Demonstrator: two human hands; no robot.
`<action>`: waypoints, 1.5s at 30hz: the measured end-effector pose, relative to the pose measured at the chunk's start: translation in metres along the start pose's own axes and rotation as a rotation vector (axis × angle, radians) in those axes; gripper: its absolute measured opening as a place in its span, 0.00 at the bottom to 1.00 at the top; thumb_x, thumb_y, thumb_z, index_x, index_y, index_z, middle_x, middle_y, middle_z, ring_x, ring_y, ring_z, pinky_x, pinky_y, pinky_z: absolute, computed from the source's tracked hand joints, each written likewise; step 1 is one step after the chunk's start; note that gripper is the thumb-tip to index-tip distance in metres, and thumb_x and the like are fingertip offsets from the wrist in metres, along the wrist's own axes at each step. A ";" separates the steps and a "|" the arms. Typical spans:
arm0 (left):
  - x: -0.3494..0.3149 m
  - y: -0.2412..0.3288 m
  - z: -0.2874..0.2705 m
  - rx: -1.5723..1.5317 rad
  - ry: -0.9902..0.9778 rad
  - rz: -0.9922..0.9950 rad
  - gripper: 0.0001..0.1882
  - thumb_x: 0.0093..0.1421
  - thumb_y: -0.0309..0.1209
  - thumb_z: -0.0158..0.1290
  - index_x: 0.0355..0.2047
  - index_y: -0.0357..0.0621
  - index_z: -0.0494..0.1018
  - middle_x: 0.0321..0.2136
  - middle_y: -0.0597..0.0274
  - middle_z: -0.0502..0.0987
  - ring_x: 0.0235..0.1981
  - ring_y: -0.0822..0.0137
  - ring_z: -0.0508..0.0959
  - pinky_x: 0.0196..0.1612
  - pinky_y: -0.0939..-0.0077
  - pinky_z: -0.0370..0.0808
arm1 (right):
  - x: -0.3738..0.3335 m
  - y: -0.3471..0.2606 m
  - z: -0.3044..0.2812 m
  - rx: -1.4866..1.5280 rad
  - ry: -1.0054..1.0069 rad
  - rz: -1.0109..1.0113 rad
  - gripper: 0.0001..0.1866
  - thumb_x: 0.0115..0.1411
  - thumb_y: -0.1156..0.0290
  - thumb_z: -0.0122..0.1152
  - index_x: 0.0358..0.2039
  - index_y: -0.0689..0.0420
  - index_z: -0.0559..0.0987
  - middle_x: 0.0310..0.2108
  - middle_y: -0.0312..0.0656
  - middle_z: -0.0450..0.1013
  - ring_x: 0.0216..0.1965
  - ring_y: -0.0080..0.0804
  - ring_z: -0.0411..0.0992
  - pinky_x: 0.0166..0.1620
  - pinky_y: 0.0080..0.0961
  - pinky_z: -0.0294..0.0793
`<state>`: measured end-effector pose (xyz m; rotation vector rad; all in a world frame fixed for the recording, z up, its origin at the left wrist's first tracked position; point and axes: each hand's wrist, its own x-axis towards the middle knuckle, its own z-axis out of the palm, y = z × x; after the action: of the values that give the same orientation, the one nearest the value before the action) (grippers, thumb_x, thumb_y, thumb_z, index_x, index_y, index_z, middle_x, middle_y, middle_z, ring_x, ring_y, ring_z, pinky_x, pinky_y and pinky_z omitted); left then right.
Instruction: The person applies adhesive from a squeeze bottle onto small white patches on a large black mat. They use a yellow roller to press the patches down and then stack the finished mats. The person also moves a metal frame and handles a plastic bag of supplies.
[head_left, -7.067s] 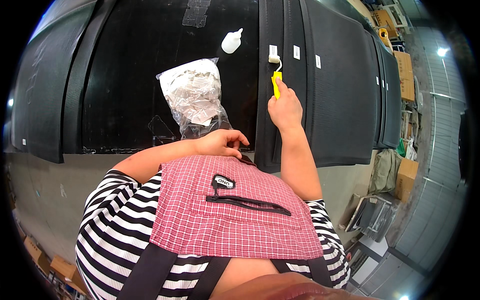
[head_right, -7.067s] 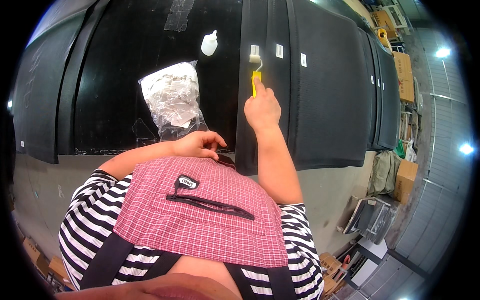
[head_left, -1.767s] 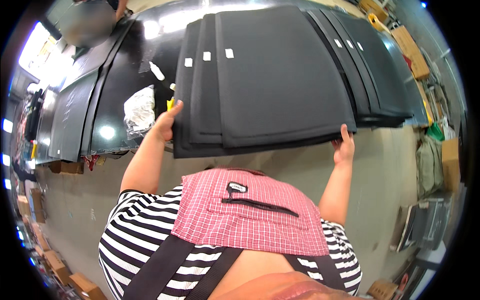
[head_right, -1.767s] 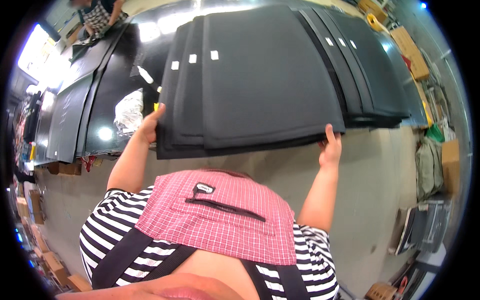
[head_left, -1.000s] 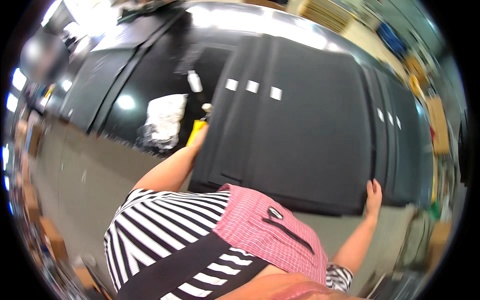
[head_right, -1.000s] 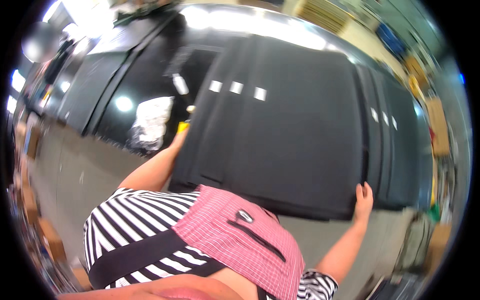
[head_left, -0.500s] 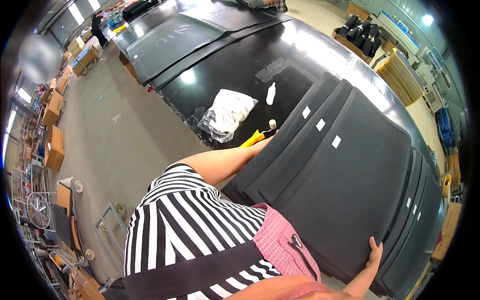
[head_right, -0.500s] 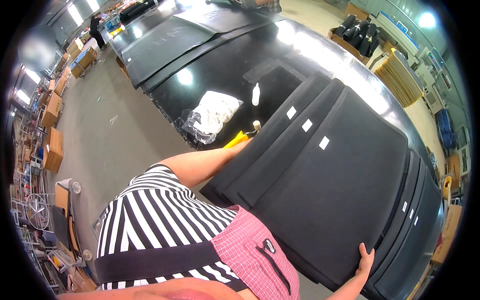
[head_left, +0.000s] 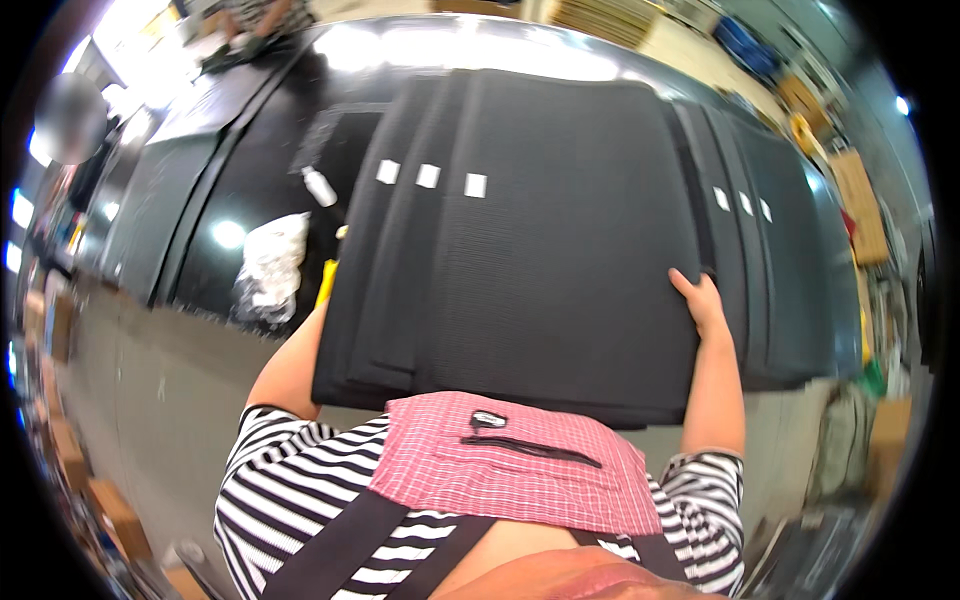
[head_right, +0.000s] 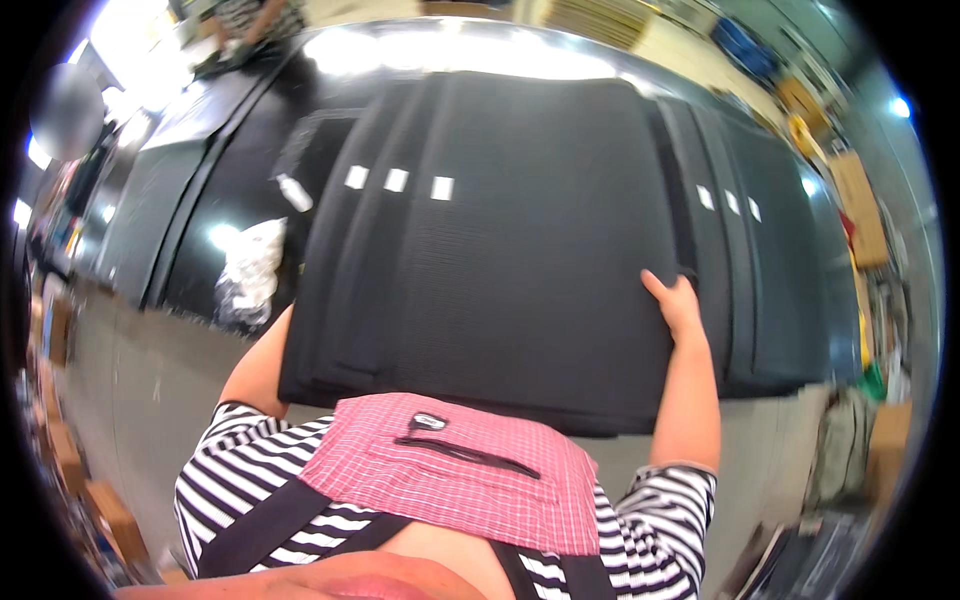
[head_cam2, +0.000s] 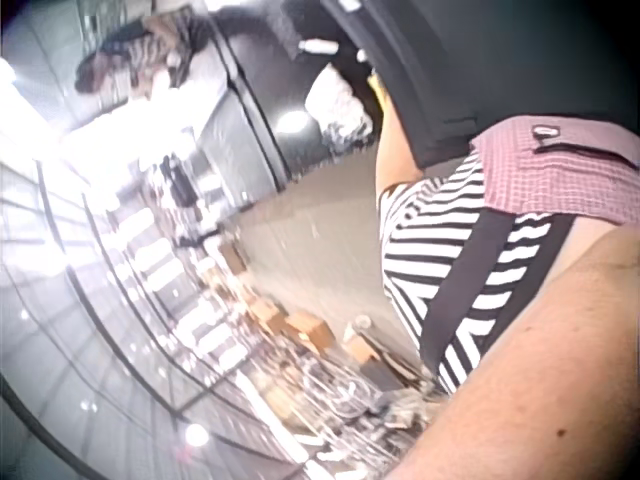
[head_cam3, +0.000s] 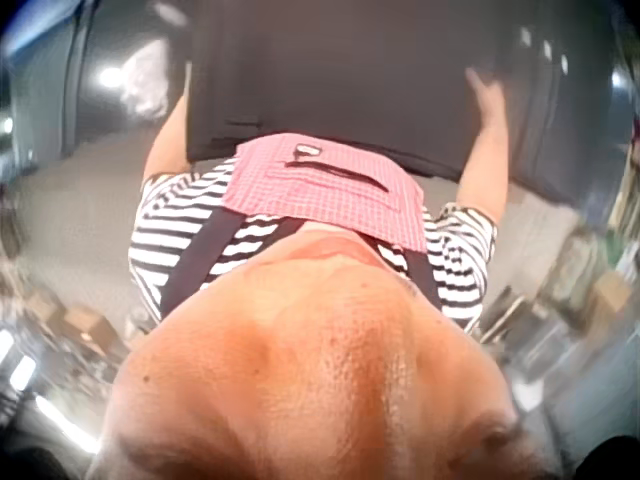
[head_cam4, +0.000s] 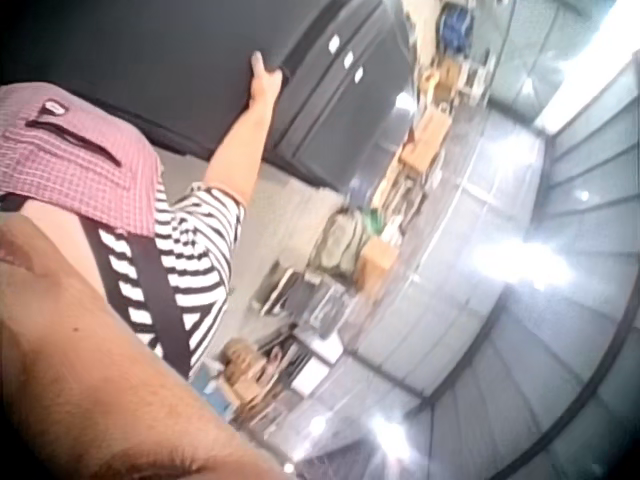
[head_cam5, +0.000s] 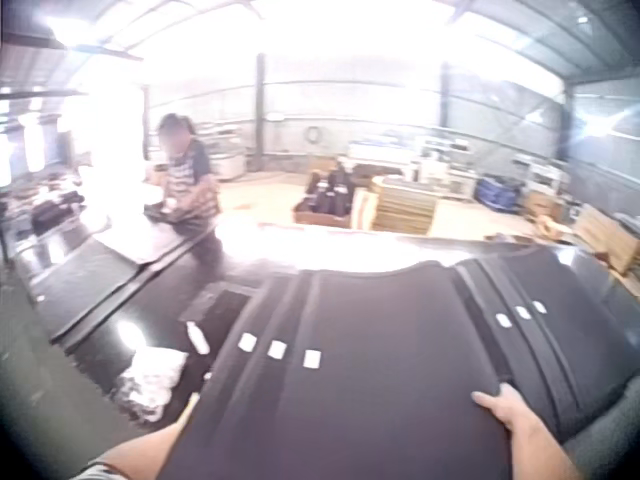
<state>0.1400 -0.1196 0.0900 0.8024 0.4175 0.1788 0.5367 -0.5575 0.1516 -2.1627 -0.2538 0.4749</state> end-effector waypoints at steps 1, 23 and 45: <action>0.004 0.000 0.000 -0.004 -0.046 0.012 0.40 0.69 0.63 0.42 0.69 0.46 0.60 0.64 0.55 0.68 0.60 0.63 0.73 0.63 0.64 0.71 | -0.002 -0.001 -0.002 -0.050 0.014 -0.014 0.32 0.56 0.56 0.72 0.53 0.69 0.77 0.43 0.50 0.80 0.42 0.37 0.80 0.46 0.32 0.79; 0.068 0.048 -0.008 0.343 0.356 -0.030 0.17 0.59 0.46 0.57 0.41 0.50 0.82 0.34 0.65 0.82 0.32 0.68 0.80 0.39 0.74 0.77 | 0.014 -0.025 0.005 -0.104 -0.010 0.072 0.37 0.54 0.54 0.75 0.54 0.72 0.74 0.45 0.55 0.78 0.42 0.44 0.80 0.46 0.36 0.81; 0.059 0.056 0.081 0.884 0.220 0.041 0.58 0.57 0.59 0.57 0.65 0.14 0.49 0.62 0.26 0.64 0.66 0.43 0.66 0.67 0.63 0.62 | 0.028 0.015 -0.012 0.107 -0.082 0.212 0.38 0.60 0.51 0.71 0.60 0.66 0.71 0.54 0.50 0.74 0.52 0.42 0.75 0.56 0.36 0.74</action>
<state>0.2283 -0.1158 0.1636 1.6693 0.7031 0.1156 0.5674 -0.5657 0.1390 -2.0773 -0.0426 0.6825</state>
